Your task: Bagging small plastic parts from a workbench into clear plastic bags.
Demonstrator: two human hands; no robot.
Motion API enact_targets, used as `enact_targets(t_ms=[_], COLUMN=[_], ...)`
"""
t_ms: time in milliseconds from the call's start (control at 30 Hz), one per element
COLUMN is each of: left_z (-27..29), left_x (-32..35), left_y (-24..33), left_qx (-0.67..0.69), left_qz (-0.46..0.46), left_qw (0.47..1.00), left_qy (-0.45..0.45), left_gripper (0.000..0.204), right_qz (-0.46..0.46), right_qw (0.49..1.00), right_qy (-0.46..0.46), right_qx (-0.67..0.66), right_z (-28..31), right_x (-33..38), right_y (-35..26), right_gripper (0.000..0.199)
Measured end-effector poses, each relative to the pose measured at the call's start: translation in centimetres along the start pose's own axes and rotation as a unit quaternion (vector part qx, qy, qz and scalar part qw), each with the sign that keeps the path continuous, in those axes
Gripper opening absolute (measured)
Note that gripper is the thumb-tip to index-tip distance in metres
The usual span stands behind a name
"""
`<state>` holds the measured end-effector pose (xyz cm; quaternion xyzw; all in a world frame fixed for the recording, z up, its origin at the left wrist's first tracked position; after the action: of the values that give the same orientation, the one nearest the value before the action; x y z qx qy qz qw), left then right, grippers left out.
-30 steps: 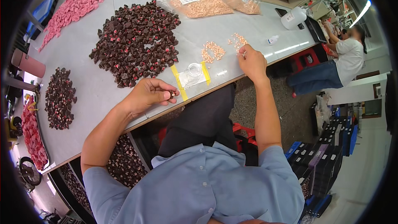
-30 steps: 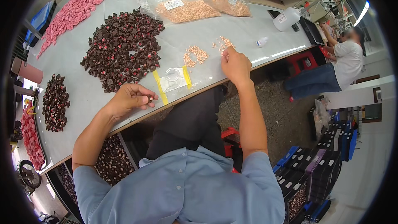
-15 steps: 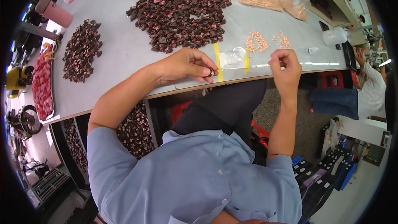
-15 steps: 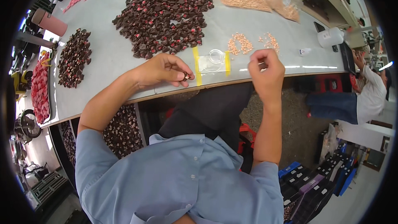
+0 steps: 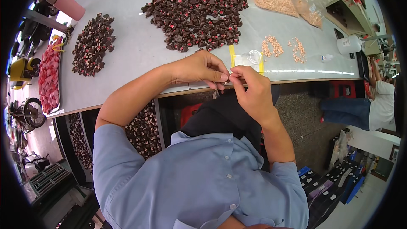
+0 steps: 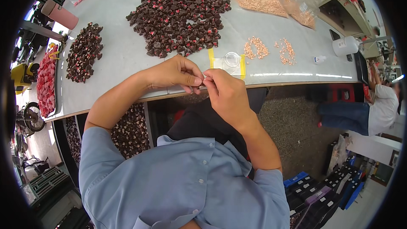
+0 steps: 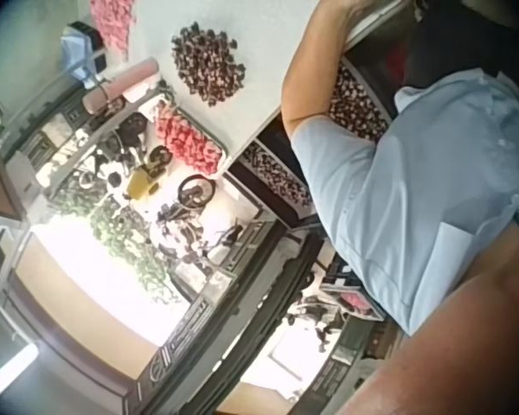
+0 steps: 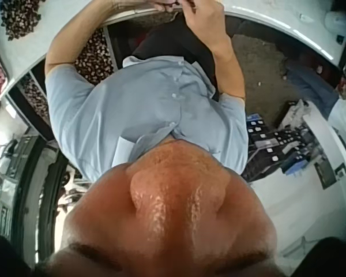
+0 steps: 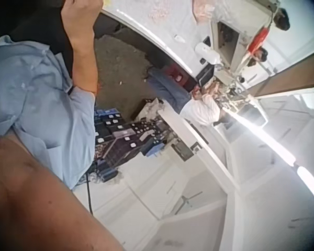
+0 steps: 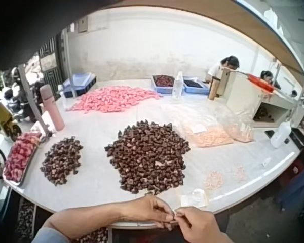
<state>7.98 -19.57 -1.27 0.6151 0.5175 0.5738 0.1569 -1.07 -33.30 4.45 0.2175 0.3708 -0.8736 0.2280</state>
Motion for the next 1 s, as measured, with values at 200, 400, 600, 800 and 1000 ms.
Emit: enact_targets(t_ms=[200, 400, 600, 800, 1000], left_z=[0.0, 0.1, -0.2, -0.1, -0.3], left_x=[-0.2, 0.1, 0.1, -0.1, 0.0], left_y=[-0.1, 0.1, 0.3, 0.0, 0.3], left_qx=[0.008, 0.011, -0.015, 0.000, -0.018], left_qz=[-0.012, -0.015, -0.003, -0.007, -0.008], left_qw=[1.000, 1.000, 1.000, 1.000, 1.000], left_qy=[0.019, 0.011, 0.001, -0.006, 0.006], left_gripper=[0.021, 0.022, 0.021, 0.021, 0.024], right_qz=[0.042, -0.053, -0.045, -0.078, -0.059], right_qw=[0.992, 0.998, 0.995, 0.990, 0.992], right_qy=[-0.028, 0.015, -0.051, -0.039, -0.021], right_qx=[0.113, -0.020, -0.079, -0.114, -0.107], right_z=[-0.3, 1.2, 0.2, -0.3, -0.2], right_x=[-0.1, -0.3, -0.1, 0.5, 0.7], right_y=[-2.0, -0.2, 0.6, 1.2, 1.4], right_gripper=[0.015, 0.012, 0.009, 0.008, 0.007])
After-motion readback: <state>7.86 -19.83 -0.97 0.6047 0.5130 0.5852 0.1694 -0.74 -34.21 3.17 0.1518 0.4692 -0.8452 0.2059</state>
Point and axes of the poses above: each hand's wrist, its own x-axis away from the middle knuckle, its own z-axis out of the back of the hand, y = z × x, the point moved 5 cm from there along -x, towards the middle knuckle, and after that the axes turned 14 degrees about z, right-handed, at the moved point
